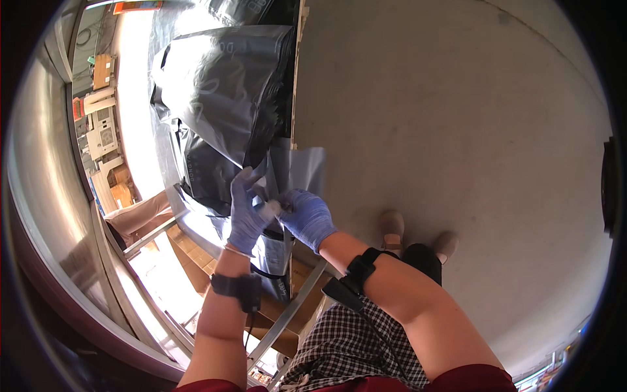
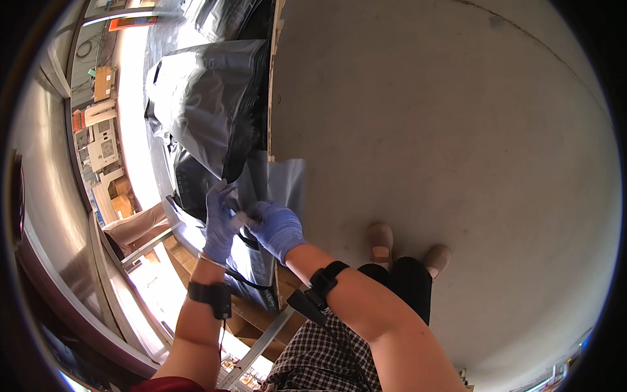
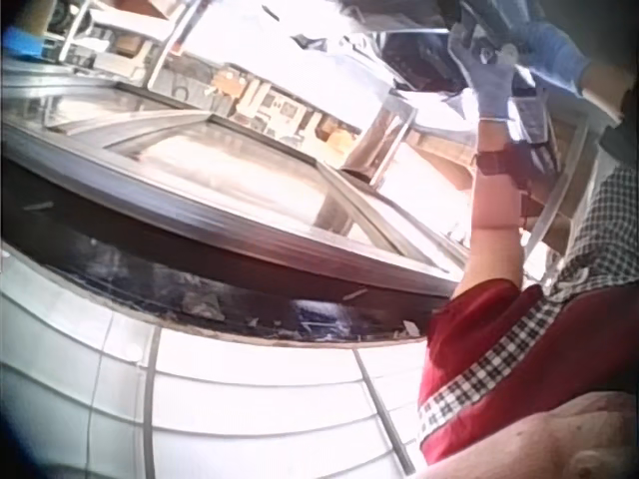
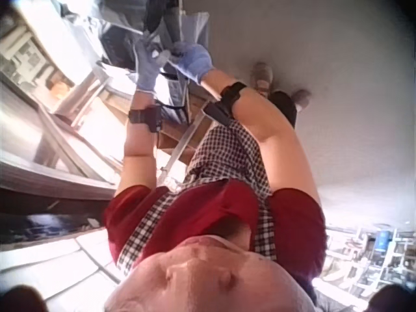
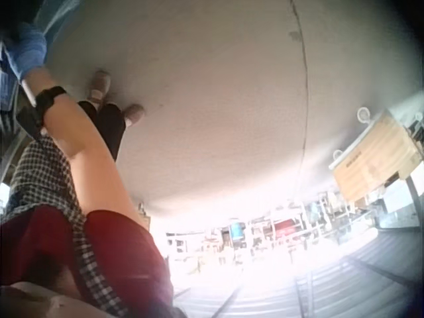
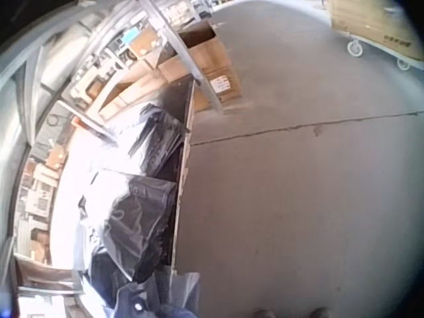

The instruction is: Labeling rolls of material and packing them into plastic sleeves.

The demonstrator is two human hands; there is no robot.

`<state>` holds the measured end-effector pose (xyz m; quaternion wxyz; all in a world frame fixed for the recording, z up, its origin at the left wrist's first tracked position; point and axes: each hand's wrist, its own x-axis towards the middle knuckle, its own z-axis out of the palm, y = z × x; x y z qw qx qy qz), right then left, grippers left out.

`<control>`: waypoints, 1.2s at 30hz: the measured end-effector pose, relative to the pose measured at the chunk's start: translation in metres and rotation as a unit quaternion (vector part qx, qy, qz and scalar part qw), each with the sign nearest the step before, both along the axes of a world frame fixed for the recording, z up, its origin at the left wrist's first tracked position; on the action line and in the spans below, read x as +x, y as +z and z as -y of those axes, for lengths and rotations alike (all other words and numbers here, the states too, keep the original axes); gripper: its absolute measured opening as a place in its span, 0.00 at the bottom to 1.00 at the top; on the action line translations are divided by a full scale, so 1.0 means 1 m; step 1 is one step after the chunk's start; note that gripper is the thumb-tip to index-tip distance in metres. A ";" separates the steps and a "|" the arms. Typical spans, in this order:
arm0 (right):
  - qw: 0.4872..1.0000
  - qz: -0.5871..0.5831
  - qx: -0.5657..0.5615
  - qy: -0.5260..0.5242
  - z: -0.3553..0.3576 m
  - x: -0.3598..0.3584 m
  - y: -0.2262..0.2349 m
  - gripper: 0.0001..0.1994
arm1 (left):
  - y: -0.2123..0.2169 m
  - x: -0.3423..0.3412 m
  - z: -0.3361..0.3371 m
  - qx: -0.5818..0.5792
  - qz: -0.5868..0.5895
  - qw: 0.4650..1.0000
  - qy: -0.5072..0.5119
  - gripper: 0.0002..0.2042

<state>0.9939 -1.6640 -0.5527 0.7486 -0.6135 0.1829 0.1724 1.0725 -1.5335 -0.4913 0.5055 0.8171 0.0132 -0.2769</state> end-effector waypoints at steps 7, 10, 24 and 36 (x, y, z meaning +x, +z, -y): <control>0.979 0.010 -0.203 -0.020 0.000 -0.006 -0.046 0.24 | 0.005 -0.019 -0.026 0.180 0.120 0.970 0.109 0.07; 0.965 -0.033 -0.225 -0.134 0.000 0.012 -0.088 0.34 | 0.002 -0.022 -0.032 0.227 0.170 0.957 0.059 0.06; 0.987 0.010 -0.056 0.152 0.057 0.021 -0.083 0.15 | -0.009 -0.042 0.004 0.296 0.305 0.879 -0.215 0.10; 0.884 0.006 0.463 -0.064 0.014 -0.011 -0.065 0.24 | -0.019 -0.049 0.011 0.135 0.079 0.988 0.014 0.18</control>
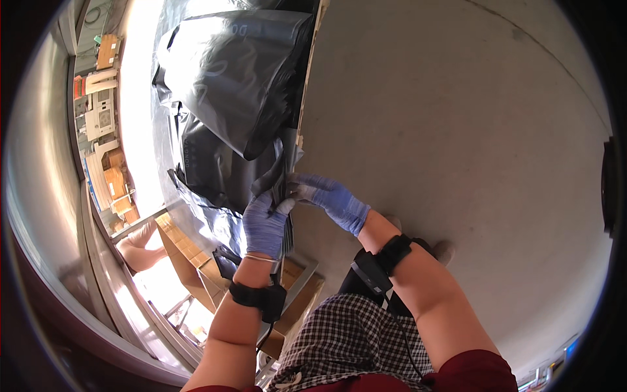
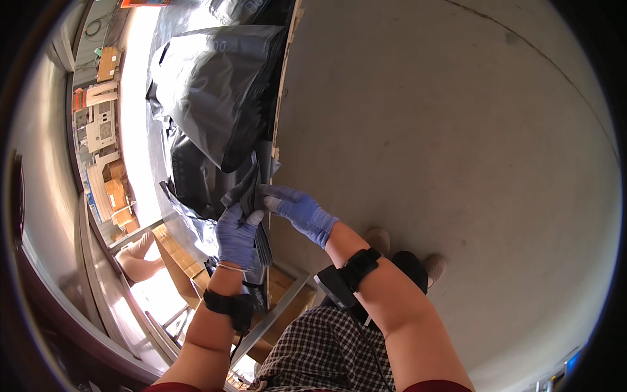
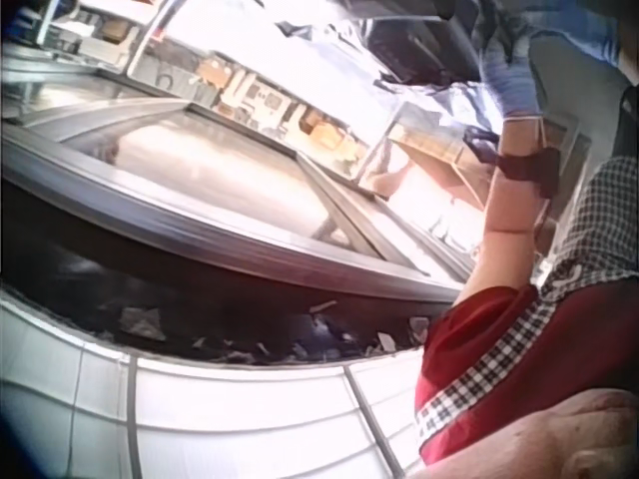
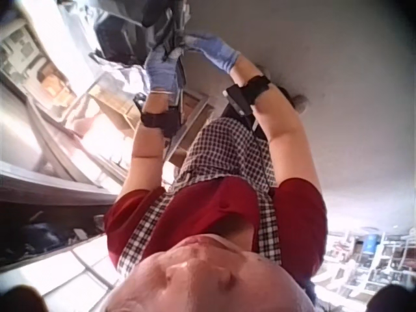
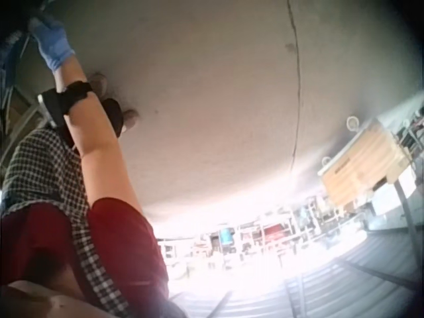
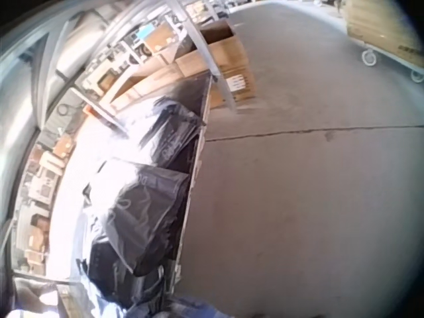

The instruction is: Labeling rolls of material and packing them into plastic sleeves.

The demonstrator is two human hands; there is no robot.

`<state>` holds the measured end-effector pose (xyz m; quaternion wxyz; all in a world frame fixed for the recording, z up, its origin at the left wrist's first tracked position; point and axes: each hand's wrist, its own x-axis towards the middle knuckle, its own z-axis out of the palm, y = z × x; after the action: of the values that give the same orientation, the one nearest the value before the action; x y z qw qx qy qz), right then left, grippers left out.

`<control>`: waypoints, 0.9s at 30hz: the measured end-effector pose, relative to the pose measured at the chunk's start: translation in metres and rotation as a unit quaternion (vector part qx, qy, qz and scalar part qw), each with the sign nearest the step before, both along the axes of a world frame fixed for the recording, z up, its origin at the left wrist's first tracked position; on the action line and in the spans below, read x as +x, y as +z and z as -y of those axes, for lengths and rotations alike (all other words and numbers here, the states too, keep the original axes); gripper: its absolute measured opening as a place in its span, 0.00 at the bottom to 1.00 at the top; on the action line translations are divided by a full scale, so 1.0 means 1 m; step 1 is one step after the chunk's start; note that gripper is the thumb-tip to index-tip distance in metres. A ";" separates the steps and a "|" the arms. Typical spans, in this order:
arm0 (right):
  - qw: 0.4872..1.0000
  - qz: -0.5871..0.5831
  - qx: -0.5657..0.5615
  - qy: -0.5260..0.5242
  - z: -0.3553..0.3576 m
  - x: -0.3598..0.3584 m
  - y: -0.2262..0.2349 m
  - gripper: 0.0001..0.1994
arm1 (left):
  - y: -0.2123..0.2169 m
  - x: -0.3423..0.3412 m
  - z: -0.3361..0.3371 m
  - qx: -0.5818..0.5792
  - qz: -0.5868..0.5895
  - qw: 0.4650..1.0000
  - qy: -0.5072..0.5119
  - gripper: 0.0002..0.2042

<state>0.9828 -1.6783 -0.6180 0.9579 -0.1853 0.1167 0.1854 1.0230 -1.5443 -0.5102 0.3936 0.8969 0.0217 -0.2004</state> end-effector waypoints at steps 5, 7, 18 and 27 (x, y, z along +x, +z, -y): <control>0.997 0.036 -0.062 0.018 -0.001 0.001 0.006 0.27 | 0.001 0.008 -0.027 -0.045 -0.042 0.998 0.000 0.21; 0.998 0.034 -0.052 0.023 -0.001 0.002 0.005 0.29 | -0.002 0.009 -0.030 -0.078 -0.056 0.995 0.004 0.24; 0.993 0.055 -0.098 0.030 0.000 0.007 0.010 0.35 | -0.012 0.015 -0.046 -0.110 -0.071 0.991 0.030 0.24; 0.850 -0.019 -0.495 0.181 -0.042 0.017 -0.024 0.34 | 0.042 0.002 -0.055 -0.309 0.033 0.920 0.239 0.15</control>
<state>0.9995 -1.6362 -0.6420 0.6866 -0.6489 0.1758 0.2769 1.0248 -1.4892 -0.4682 0.6877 0.7051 0.1594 -0.0676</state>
